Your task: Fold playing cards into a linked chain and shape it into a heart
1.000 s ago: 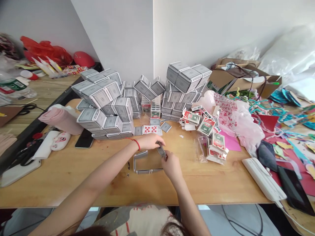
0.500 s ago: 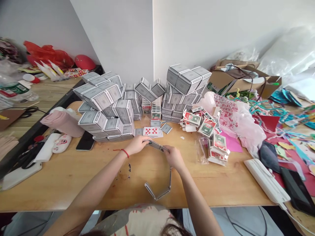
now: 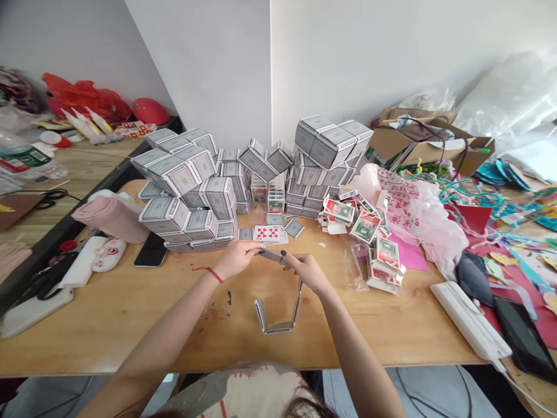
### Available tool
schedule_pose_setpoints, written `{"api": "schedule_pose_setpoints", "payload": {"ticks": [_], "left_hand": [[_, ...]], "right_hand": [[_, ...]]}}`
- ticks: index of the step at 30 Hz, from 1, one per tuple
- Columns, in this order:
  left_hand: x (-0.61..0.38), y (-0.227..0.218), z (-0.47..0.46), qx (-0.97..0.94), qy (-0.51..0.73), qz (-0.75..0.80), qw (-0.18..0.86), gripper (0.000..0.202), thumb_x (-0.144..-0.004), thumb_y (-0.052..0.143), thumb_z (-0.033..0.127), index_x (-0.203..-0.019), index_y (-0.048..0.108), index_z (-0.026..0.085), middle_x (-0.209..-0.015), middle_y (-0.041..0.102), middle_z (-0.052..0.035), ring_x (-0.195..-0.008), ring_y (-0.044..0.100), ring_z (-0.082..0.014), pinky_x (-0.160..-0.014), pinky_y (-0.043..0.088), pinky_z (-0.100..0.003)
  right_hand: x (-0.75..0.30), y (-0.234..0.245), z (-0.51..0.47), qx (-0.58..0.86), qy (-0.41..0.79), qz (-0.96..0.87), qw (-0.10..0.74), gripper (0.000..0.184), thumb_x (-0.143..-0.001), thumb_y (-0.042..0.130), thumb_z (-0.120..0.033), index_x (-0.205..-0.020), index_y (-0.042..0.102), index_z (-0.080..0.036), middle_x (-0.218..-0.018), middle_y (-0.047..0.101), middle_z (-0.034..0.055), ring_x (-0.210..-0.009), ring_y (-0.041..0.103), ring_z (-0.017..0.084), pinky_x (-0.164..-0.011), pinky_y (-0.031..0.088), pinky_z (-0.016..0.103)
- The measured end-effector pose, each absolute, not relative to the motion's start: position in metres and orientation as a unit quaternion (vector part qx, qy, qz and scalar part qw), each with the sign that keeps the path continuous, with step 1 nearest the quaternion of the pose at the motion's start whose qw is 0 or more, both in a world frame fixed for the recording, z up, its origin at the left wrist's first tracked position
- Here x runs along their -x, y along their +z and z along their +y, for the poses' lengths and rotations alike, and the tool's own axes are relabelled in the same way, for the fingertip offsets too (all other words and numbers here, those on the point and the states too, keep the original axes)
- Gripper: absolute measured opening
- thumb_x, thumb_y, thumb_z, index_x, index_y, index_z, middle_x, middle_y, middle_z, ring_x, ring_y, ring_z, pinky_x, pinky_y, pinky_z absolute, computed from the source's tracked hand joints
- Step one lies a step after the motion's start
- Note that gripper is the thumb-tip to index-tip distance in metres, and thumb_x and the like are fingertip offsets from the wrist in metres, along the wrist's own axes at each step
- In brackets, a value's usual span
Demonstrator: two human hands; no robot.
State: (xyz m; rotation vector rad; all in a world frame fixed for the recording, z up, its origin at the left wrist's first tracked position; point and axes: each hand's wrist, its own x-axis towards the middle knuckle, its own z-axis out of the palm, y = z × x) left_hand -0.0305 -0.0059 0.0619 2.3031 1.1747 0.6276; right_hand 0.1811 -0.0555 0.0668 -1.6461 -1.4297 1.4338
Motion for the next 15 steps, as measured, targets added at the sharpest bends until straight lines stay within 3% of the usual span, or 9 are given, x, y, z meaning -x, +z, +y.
{"api": "schedule_pose_setpoints", "payload": {"ticks": [15], "left_hand": [[0.0292,0.0611,-0.0121,-0.846,0.233,0.435,0.2,0.025,-0.08,0.047,0.017,-0.096,0.065,0.024,-0.096,0.068,-0.0003,-0.083,0.063,-0.0142,-0.072,0.047,-0.025]], "right_hand": [[-0.1792,0.0596,-0.0541,0.567,0.609,-0.468,0.296,0.05,-0.072,0.048,-0.054,-0.088,0.07,-0.012,-0.092,0.067,0.0118,-0.075,0.054,0.019,-0.058,0.036,0.025]]}}
